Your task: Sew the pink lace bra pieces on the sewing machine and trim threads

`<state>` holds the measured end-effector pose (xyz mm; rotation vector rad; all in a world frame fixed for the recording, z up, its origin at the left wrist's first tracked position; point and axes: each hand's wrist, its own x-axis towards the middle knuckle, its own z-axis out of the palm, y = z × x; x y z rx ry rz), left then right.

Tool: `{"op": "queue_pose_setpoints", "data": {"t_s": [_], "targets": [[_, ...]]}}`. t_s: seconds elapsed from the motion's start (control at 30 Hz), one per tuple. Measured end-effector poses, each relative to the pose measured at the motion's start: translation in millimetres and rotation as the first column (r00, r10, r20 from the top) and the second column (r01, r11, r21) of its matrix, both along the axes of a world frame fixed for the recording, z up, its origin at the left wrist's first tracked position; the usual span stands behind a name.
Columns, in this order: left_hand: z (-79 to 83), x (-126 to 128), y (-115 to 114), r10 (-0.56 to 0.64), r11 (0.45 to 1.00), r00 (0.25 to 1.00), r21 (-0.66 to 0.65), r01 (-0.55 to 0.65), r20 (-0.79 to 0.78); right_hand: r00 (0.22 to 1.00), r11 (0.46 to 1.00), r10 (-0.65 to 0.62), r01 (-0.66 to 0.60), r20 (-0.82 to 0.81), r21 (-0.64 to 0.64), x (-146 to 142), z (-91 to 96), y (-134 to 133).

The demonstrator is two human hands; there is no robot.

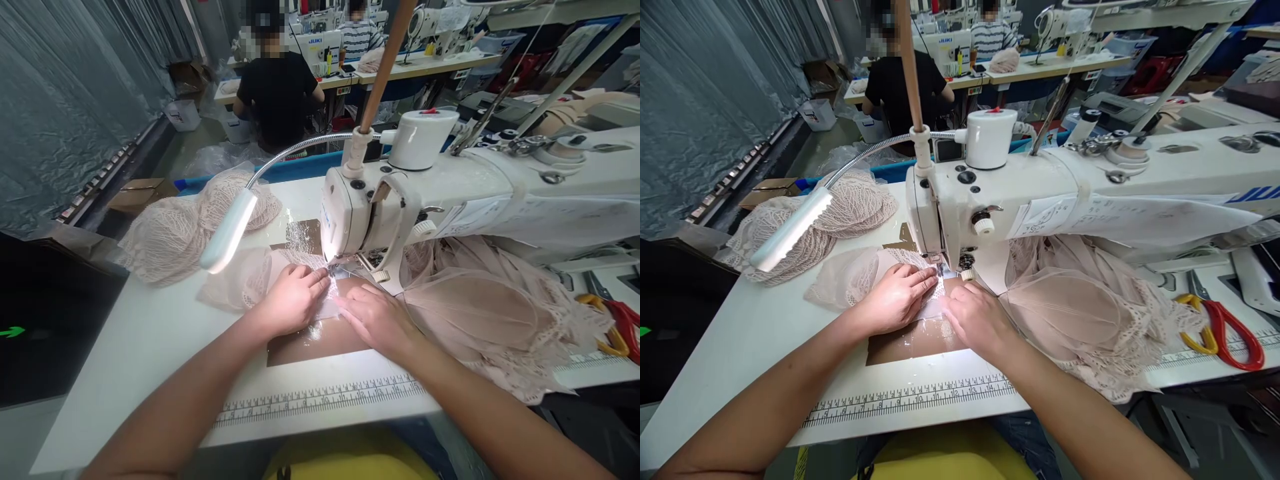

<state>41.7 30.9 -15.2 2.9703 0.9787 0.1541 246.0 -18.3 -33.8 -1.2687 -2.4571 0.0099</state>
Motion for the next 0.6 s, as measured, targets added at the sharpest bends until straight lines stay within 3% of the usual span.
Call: {"op": "queue_pose_setpoints", "data": {"t_s": [0.2,0.4,0.6], "targets": [[-3.7,-1.6,2.0,0.047,0.998,0.998,0.038,-0.048,0.031,0.996,0.999,-0.021,0.023,0.088,-0.025,-2.2,4.1,0.4],[-4.7,-2.1,1.0,0.067,0.997,0.996,0.027,-0.069,0.053,0.999,1.0,0.001,0.0,0.046,-0.024,-0.7,2.7,0.2],[-7.9,-2.8,4.3,0.105,0.994,0.993,0.024,-0.106,0.055,0.998,0.993,-0.046,0.052,0.053,-0.105,-4.0,3.1,3.7]]}}
